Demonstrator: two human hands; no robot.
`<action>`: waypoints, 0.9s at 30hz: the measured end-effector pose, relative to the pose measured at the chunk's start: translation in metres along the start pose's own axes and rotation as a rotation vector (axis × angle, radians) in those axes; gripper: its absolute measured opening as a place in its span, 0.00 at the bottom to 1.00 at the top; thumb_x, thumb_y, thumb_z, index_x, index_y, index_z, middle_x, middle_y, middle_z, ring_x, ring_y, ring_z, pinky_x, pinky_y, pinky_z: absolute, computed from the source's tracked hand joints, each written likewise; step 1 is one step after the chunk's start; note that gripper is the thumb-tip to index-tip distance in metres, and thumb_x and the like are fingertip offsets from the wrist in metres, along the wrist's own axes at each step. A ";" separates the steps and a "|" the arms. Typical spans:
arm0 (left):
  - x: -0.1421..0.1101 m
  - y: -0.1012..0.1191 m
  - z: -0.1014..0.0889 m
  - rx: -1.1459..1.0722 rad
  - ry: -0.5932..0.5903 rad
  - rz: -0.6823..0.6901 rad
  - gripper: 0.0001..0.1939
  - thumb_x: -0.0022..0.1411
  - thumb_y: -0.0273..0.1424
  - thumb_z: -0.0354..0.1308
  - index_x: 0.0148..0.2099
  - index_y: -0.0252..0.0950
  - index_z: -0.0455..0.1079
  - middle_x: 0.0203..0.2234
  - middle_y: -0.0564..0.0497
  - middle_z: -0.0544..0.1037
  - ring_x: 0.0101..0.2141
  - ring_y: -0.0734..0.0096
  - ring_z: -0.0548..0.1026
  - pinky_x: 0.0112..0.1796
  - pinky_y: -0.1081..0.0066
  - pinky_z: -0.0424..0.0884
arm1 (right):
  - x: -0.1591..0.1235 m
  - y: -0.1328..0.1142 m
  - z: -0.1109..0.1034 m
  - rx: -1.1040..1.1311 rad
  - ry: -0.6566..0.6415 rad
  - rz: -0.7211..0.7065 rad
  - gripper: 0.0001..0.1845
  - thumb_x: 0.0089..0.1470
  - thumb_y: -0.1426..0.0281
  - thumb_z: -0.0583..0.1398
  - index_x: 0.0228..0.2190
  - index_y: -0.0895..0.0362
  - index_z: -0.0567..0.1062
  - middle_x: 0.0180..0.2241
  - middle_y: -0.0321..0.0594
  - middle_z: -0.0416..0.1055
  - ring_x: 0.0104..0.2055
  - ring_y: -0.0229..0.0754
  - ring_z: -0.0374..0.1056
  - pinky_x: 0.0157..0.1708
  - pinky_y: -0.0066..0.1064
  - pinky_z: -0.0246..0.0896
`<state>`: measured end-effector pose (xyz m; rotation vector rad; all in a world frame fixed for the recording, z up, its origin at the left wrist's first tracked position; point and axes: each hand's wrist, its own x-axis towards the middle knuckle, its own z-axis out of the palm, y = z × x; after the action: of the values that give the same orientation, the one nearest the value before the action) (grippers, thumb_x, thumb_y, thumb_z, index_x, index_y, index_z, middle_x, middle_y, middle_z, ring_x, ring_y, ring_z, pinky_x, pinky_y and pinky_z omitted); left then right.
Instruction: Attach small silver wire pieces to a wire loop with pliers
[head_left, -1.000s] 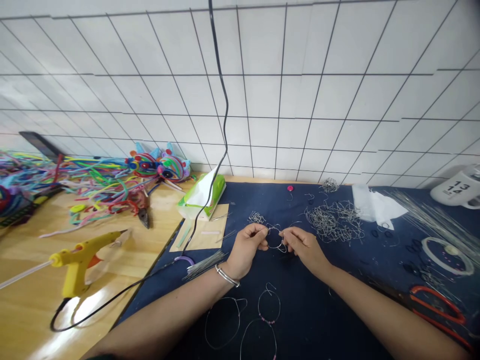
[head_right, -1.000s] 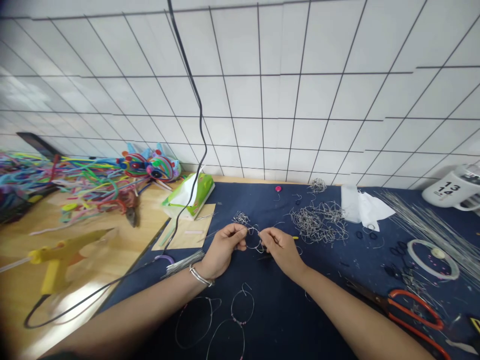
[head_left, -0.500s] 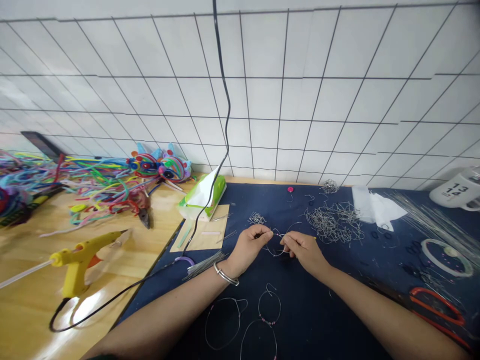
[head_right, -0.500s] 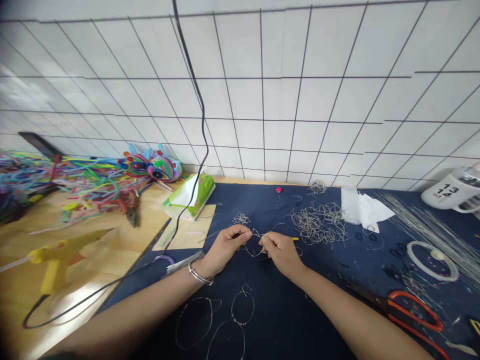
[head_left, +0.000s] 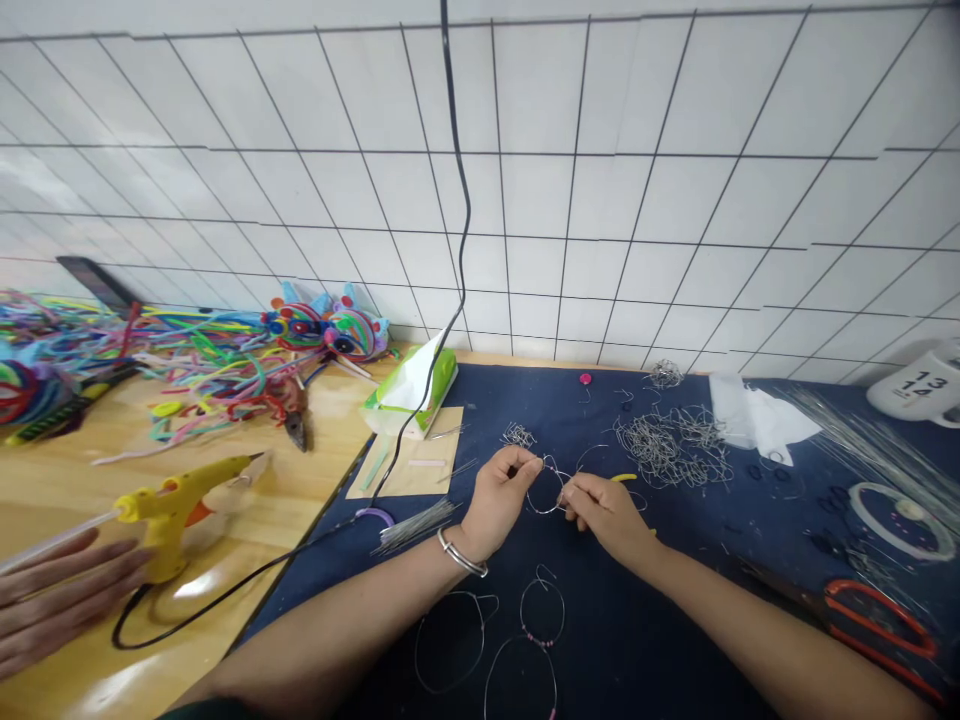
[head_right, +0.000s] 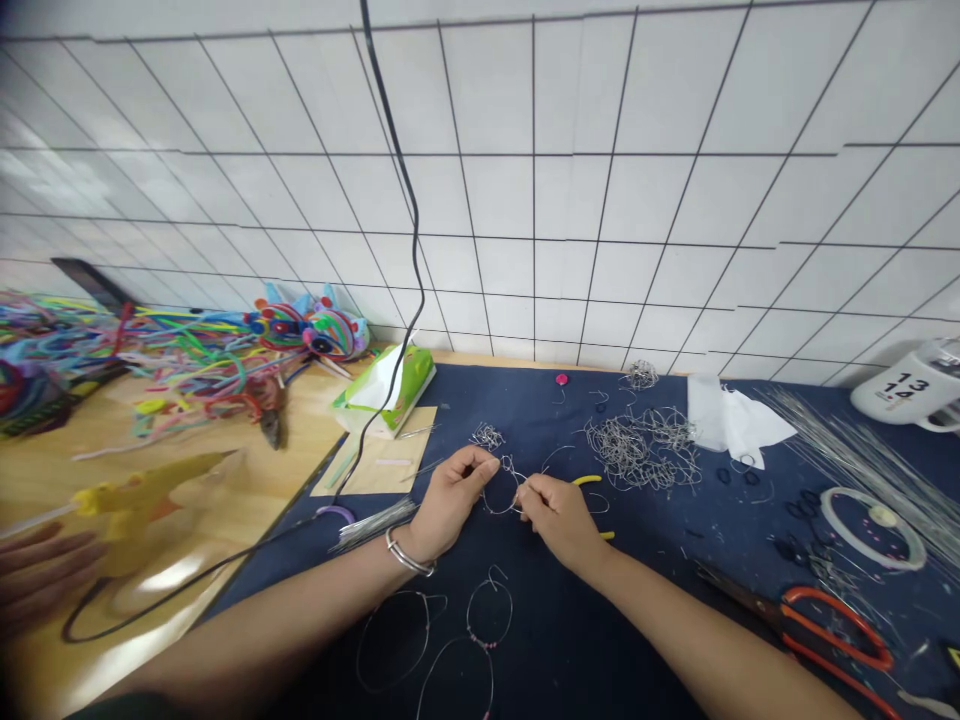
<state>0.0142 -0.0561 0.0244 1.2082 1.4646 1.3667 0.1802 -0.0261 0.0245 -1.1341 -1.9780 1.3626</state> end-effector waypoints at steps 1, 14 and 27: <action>0.000 0.000 0.000 0.000 -0.002 -0.001 0.11 0.55 0.37 0.53 0.28 0.34 0.65 0.17 0.56 0.62 0.20 0.79 0.59 0.23 0.77 0.57 | 0.000 0.000 0.000 0.008 -0.003 0.010 0.15 0.55 0.64 0.48 0.27 0.57 0.70 0.22 0.34 0.66 0.22 0.32 0.61 0.23 0.23 0.56; 0.000 -0.001 0.000 -0.024 0.086 0.010 0.11 0.54 0.37 0.54 0.29 0.34 0.65 0.17 0.56 0.65 0.19 0.79 0.61 0.22 0.77 0.58 | -0.001 -0.006 -0.002 0.027 0.060 0.010 0.16 0.55 0.63 0.48 0.25 0.58 0.69 0.21 0.33 0.65 0.22 0.32 0.61 0.24 0.24 0.56; 0.009 -0.005 0.000 -0.259 -0.117 -0.128 0.14 0.56 0.41 0.51 0.32 0.34 0.63 0.18 0.57 0.61 0.17 0.82 0.57 0.18 0.80 0.54 | 0.000 -0.002 -0.001 0.099 0.041 0.035 0.15 0.55 0.63 0.49 0.26 0.58 0.69 0.21 0.33 0.64 0.21 0.31 0.60 0.22 0.22 0.54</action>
<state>0.0111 -0.0475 0.0197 0.9948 1.2191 1.3290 0.1802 -0.0257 0.0270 -1.1468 -1.8490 1.4269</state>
